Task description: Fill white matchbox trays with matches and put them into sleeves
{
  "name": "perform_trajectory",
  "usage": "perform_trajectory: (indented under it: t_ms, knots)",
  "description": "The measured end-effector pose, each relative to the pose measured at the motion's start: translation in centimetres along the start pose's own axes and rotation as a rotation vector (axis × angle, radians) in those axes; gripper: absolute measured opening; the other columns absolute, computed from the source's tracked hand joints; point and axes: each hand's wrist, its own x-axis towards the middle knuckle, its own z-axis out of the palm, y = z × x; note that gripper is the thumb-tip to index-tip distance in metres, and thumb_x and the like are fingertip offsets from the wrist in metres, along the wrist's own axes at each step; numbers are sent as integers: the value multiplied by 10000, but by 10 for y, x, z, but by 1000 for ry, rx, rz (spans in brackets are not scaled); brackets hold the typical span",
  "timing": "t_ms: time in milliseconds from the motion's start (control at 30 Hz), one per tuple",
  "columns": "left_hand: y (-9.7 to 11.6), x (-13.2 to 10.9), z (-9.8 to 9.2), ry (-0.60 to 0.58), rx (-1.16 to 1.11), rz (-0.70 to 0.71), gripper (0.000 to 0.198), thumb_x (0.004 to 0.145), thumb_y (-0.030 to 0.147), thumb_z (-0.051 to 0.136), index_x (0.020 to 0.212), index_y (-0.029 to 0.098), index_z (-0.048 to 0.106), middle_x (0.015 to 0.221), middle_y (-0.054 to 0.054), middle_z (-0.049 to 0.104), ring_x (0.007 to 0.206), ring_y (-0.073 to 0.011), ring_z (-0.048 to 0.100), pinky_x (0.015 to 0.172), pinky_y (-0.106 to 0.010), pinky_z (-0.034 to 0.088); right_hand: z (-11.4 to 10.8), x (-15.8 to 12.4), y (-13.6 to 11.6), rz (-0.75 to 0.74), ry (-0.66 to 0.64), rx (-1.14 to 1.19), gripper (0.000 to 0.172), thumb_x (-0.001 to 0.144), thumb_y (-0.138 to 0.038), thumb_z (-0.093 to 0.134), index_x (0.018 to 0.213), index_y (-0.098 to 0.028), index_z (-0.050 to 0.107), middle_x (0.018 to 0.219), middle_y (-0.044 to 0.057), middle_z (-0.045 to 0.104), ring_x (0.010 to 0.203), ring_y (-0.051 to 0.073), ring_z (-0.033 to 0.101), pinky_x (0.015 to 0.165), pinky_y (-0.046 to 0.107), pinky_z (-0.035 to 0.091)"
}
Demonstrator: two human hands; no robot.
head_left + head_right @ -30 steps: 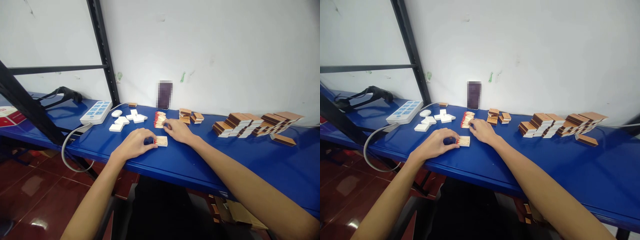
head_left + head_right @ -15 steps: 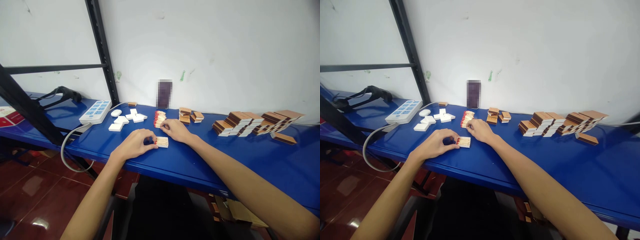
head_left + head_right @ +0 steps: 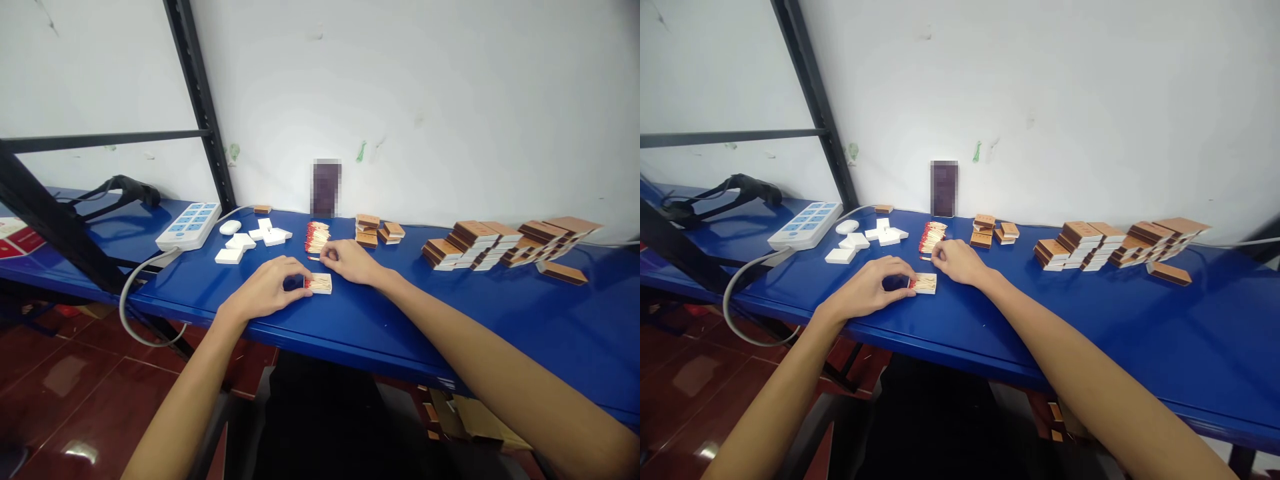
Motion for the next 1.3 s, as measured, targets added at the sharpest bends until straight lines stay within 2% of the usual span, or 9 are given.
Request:
perform_trajectory:
  t_ms: [200, 367, 467, 633, 800, 900, 1033, 1200, 1300]
  knots:
    - [0, -1, 1, -14, 11, -79, 260, 824, 404, 667, 1013, 226, 649, 981, -15, 667, 877, -180, 594, 809, -323, 471, -1, -3, -1, -2, -19, 16, 106, 815, -192, 554, 785, -176, 655, 682, -7, 621, 600, 108, 515, 574, 228, 325]
    - [0, -1, 1, -56, 7, -17, 277, 883, 372, 605, 1128, 253, 649, 1048, -29, 657, 962, -192, 583, 875, -338, 451, 3, 0, 0, -5, 27, -38, 137, 851, -243, 549, 873, -183, 670, 705, 1, 631, 612, 117, 515, 574, 237, 308]
    - [-1, -1, 1, -73, 14, -9, 240, 897, 364, 585, 1092, 248, 666, 1069, -31, 647, 1003, -198, 573, 909, -345, 437, 4, 2, 1, -20, 46, -63, 196, 861, -254, 546, 988, -193, 683, 731, 5, 638, 623, 123, 518, 578, 239, 306]
    - [-2, -1, 2, -46, 8, -30, 224, 877, 353, 612, 1065, 237, 644, 1044, -18, 656, 970, -189, 577, 884, -335, 448, 5, 3, 2, -38, 43, -101, 261, 876, -255, 534, 1063, -198, 707, 763, 20, 655, 661, 136, 538, 598, 246, 318]
    - [2, -3, 2, -27, 14, -52, 329, 852, 405, 633, 1140, 246, 621, 1070, -25, 663, 961, -195, 585, 875, -337, 459, 7, 3, 3, -37, 41, -122, 275, 882, -269, 523, 1057, -198, 722, 764, 29, 664, 677, 145, 548, 613, 251, 327]
    - [2, -2, 1, 12, -16, -87, 359, 890, 441, 569, 1183, 237, 606, 1101, -34, 660, 940, -188, 600, 858, -321, 470, 8, 3, 4, -33, 39, -110, 277, 885, -281, 521, 1055, -197, 722, 765, 30, 664, 680, 145, 550, 615, 250, 331]
    - [-15, 14, -2, 108, 3, -124, 325, 971, 352, 396, 1149, 201, 622, 1105, -53, 665, 957, -188, 611, 859, -319, 462, 7, 2, 3, -18, 45, -80, 262, 878, -274, 530, 1038, -199, 724, 752, 22, 655, 664, 140, 542, 620, 247, 337]
    - [-50, 56, -3, -73, 120, -112, 208, 870, 224, 509, 987, 161, 670, 769, -29, 670, 698, -159, 607, 696, -284, 452, 7, 0, 2, -35, 70, -51, 218, 859, -249, 533, 959, -200, 721, 707, 4, 621, 627, 127, 518, 622, 242, 335]
    - [-63, 76, -3, -117, -49, -131, 155, 830, 257, 579, 901, 157, 674, 689, -10, 650, 535, -108, 562, 590, -247, 438, 8, 0, 2, -32, 73, -36, 190, 853, -257, 532, 864, -187, 708, 693, 1, 607, 607, 117, 504, 619, 240, 333]
